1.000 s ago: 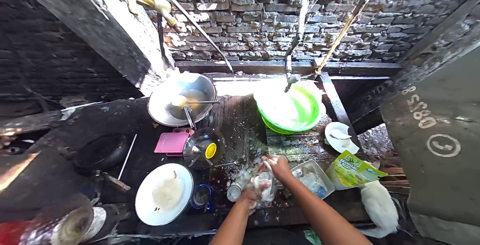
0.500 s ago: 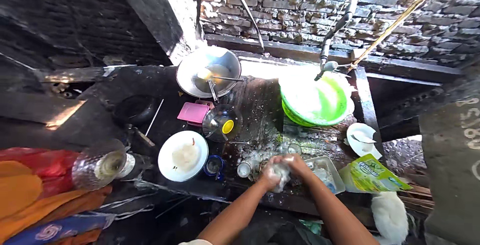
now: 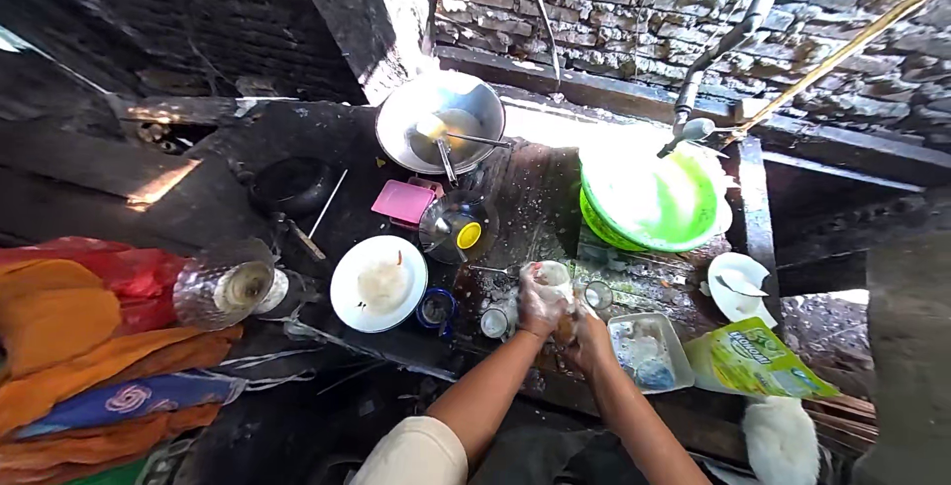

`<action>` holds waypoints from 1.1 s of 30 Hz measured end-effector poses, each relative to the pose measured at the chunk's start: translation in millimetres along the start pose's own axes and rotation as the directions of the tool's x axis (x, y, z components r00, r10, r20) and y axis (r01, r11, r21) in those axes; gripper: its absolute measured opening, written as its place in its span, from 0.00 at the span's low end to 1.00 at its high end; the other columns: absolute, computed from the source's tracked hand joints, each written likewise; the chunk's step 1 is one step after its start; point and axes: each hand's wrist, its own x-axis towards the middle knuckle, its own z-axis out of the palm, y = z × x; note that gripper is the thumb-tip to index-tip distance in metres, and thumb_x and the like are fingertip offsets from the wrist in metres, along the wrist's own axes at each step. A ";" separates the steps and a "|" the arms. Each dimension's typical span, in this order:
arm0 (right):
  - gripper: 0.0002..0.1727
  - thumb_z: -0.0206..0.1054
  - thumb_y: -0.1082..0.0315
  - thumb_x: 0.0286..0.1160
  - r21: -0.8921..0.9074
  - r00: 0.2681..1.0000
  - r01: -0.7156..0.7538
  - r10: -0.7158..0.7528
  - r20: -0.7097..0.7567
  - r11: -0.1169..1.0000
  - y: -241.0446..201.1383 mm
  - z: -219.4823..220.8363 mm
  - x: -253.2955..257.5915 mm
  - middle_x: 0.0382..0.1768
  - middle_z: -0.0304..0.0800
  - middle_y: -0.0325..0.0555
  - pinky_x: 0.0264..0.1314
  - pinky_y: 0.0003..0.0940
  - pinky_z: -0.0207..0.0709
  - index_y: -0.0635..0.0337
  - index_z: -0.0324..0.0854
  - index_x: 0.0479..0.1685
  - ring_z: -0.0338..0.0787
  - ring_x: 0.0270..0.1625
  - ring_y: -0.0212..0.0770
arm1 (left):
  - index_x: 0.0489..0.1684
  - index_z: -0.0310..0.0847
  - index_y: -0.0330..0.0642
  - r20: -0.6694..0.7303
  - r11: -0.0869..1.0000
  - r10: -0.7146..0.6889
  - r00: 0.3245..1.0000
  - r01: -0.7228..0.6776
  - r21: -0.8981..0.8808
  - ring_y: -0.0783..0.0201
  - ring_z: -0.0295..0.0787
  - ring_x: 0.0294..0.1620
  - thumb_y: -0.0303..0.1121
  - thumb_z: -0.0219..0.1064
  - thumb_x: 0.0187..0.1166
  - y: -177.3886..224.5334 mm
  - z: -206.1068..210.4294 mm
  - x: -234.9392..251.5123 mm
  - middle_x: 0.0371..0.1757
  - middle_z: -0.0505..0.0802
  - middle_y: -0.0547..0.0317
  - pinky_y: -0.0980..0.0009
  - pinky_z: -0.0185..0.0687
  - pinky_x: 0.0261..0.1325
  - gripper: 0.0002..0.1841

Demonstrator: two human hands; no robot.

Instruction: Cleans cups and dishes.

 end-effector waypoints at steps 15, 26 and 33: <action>0.23 0.40 0.52 0.97 0.258 0.989 0.030 0.009 -0.148 0.966 -6.7 -125.1 28.4 0.41 0.92 0.52 0.32 0.35 0.86 0.60 0.73 0.62 0.92 0.32 0.42 | 0.74 0.78 0.36 0.054 0.407 -0.700 0.712 0.336 0.849 0.43 0.76 0.79 0.53 0.75 0.72 -75.7 -33.8 69.9 0.88 0.68 0.40 0.46 0.78 0.73 0.36; 0.23 0.38 0.51 0.97 0.241 0.993 0.045 -0.017 -0.117 0.969 -5.3 -129.3 35.3 0.38 0.92 0.48 0.32 0.34 0.87 0.59 0.73 0.57 0.92 0.32 0.40 | 0.72 0.83 0.44 0.324 0.743 -0.383 0.865 0.080 0.664 0.43 0.65 0.87 0.28 0.60 0.79 -59.4 -112.8 22.2 0.87 0.70 0.41 0.49 0.63 0.86 0.22; 0.22 0.42 0.52 0.96 0.238 0.990 0.034 0.000 -0.142 0.971 -5.2 -118.6 39.3 0.38 0.92 0.50 0.32 0.36 0.87 0.60 0.73 0.58 0.92 0.32 0.42 | 0.73 0.84 0.49 0.377 0.623 -0.562 0.736 0.077 0.778 0.38 0.69 0.83 0.20 0.65 0.75 -89.2 -212.7 11.9 0.88 0.63 0.36 0.50 0.71 0.81 0.25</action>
